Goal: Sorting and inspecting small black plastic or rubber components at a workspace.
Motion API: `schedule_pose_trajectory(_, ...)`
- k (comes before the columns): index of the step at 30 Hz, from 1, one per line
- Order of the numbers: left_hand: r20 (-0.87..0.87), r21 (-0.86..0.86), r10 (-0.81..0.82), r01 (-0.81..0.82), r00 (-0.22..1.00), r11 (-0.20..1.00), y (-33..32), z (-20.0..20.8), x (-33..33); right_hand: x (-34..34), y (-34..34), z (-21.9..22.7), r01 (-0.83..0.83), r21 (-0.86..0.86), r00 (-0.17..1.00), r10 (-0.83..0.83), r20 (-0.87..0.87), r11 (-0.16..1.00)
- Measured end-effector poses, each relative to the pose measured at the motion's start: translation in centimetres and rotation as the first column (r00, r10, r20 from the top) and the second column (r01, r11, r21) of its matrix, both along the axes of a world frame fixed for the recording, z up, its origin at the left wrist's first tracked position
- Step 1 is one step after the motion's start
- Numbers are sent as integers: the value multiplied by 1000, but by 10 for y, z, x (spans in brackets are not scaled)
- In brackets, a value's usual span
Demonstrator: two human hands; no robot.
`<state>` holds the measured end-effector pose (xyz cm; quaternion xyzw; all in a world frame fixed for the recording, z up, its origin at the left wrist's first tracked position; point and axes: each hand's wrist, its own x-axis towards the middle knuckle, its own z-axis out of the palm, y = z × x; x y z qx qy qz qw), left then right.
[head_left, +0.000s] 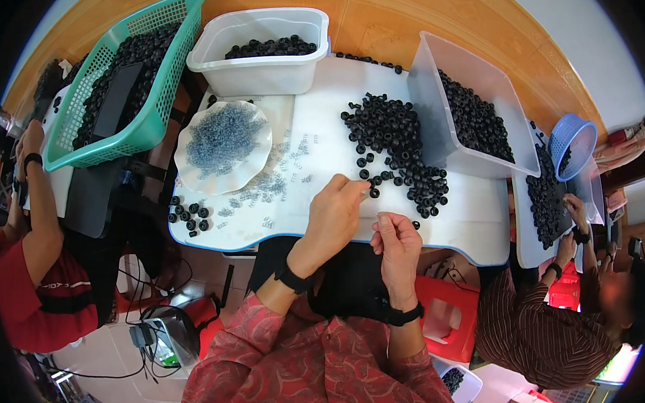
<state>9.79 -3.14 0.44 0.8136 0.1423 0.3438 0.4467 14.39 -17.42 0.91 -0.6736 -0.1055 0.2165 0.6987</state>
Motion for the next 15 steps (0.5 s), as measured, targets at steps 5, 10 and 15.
schedule_pose_trajectory(5,-140,171,31,-6,990,985,4,1,20,2,0,-5,13,-36,997,-11,70,999)
schedule_pose_trajectory(10,-254,235,45,16,966,972,0,2,30,2,1,-7,24,-46,997,-21,71,999)
schedule_pose_trajectory(15,-300,216,67,-1,952,976,1,5,28,1,2,-7,26,-54,997,-22,73,998)
